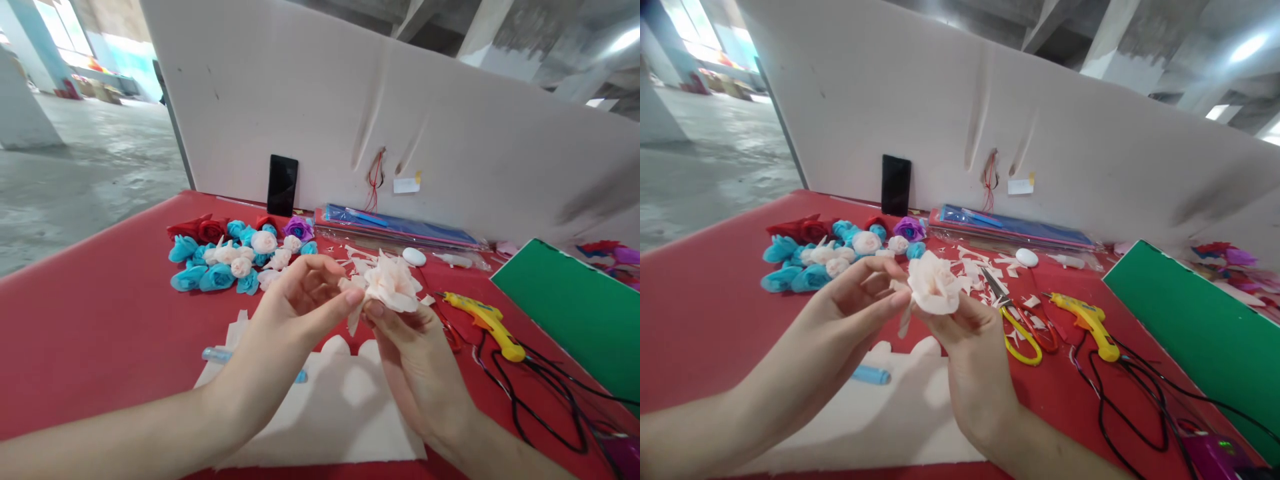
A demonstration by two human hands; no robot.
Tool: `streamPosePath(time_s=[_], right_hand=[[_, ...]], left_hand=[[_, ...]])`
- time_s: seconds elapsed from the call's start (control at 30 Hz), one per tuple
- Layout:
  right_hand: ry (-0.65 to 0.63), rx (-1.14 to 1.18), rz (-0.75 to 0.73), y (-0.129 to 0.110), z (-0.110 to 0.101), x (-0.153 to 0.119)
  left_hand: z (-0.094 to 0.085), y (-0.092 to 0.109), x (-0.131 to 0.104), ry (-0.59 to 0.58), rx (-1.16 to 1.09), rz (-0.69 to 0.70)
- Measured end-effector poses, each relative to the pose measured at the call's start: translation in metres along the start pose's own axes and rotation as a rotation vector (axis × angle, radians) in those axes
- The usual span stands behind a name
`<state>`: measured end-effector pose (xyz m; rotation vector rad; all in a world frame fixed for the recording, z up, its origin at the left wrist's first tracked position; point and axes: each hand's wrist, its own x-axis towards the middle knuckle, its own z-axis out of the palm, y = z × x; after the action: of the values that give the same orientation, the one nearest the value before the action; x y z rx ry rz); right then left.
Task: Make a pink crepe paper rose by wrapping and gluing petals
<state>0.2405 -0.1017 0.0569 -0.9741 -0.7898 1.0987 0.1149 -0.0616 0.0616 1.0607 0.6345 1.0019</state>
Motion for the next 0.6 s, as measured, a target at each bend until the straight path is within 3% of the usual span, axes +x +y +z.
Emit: streamPosePath(time_s=[0.23,0.47,0.6], right_hand=[[-0.019,-0.098,-0.116,0.0033,-0.0095,-0.0042],[-0.026,-0.124,-0.24,0.0038,-0.0081,-0.0053],[-0.028,-0.131,-0.234,0.0029,-0.0091,-0.0072]], left_hand=[[-0.002,0.0016,-0.0024,-0.041,0.026,0.092],[-0.0039,-0.0013,0.0027,0.081,0.246,0.376],[-0.0062,0.0006,0.0062,0.05,0.392,0.455]])
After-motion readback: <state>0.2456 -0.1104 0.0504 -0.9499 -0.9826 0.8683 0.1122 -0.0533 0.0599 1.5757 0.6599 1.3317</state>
